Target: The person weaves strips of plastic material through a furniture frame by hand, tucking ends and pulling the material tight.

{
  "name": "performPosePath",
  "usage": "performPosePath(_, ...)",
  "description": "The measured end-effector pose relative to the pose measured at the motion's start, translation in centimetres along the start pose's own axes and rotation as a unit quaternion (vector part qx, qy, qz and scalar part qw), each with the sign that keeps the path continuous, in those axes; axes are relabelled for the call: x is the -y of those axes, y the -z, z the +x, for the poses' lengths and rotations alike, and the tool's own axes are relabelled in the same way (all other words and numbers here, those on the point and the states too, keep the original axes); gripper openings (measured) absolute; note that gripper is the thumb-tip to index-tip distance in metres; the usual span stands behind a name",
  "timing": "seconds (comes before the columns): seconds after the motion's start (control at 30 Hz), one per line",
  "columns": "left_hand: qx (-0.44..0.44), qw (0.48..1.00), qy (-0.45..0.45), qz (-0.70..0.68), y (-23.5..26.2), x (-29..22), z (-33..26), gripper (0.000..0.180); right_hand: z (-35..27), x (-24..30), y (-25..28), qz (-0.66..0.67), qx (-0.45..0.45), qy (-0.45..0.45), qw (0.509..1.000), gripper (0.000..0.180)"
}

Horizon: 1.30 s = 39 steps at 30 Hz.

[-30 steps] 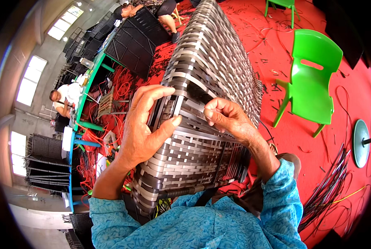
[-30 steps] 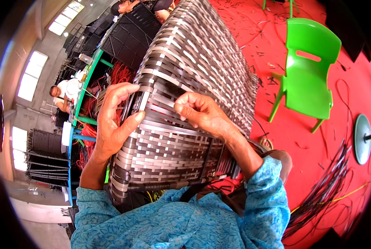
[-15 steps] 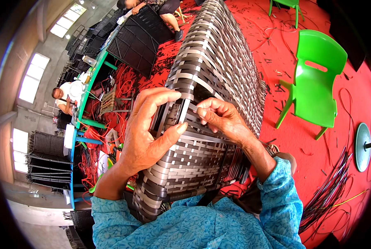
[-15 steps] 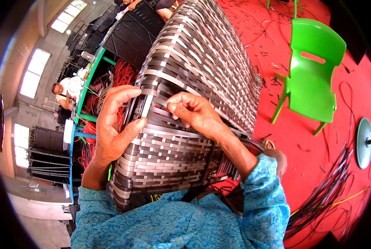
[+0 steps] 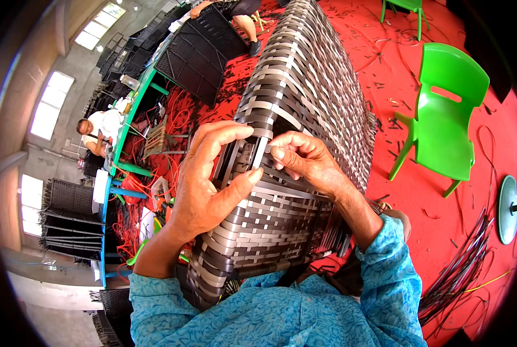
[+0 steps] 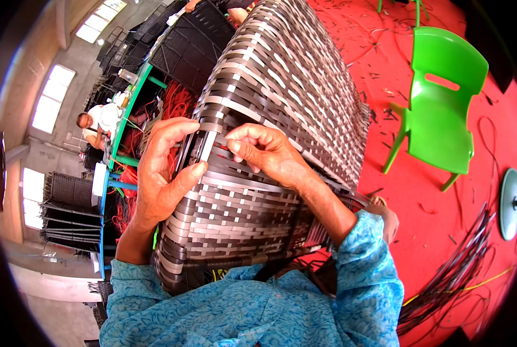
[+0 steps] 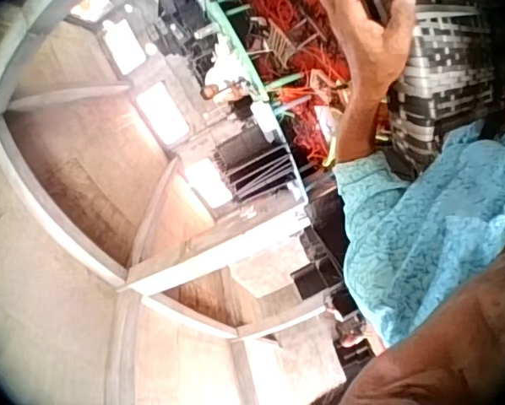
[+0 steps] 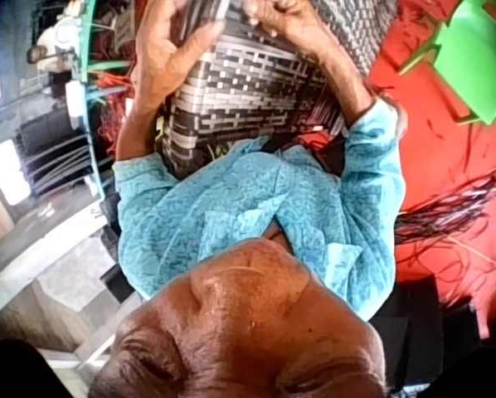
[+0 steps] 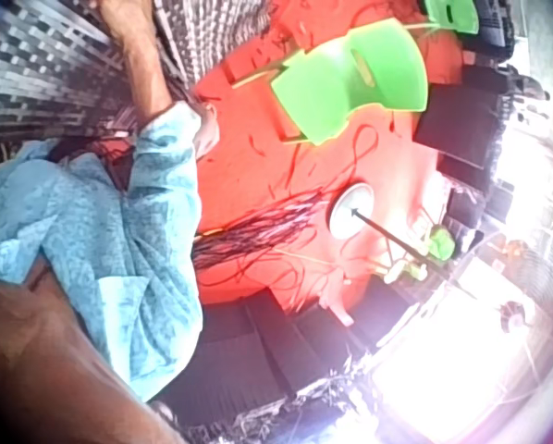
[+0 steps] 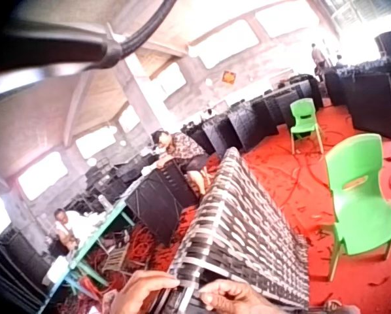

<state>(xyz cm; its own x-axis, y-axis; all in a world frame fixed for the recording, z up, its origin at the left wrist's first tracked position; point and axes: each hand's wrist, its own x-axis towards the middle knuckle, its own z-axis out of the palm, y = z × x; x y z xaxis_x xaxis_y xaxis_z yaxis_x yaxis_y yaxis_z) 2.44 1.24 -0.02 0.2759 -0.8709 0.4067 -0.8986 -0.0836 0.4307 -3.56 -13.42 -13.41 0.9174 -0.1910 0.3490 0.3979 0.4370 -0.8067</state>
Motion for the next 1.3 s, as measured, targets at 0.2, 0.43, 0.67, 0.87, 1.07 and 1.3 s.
performPosePath(0.2, -0.01, 1.0, 0.022, -0.011, 0.0, 0.3, -0.2, 0.042, -0.1, -0.4, 0.1, -0.019, 0.002, -0.005, 1.0, 0.024)
performPosePath(0.43, -0.021, 0.999, 0.021, -0.023, -0.1, 0.9, -0.3, 0.032, -0.2, -0.1, 0.5, -0.028, 0.001, -0.023, 0.999, 0.022)
performPosePath(0.67, 0.006, 1.0, 0.028, 0.002, 0.1, 0.8, -0.2, 0.032, -0.6, 0.4, 2.1, -0.037, 0.043, -0.024, 0.998, 0.021)
performPosePath(0.87, 0.032, 0.999, 0.034, 0.001, 0.2, 0.5, -0.1, 0.035, -1.2, 0.9, 2.4, -0.028, 0.049, -0.017, 0.998, 0.02)
performPosePath(1.07, -0.014, 1.0, 0.017, 0.007, -0.2, 0.7, -0.2, 0.033, -1.4, 0.9, 1.8, -0.029, 0.05, -0.027, 0.998, 0.021)
performPosePath(1.3, 0.037, 0.999, 0.025, 0.019, 0.3, 0.4, -0.1, 0.034, -1.2, 0.7, 1.4, -0.032, 0.045, -0.03, 0.998, 0.019)
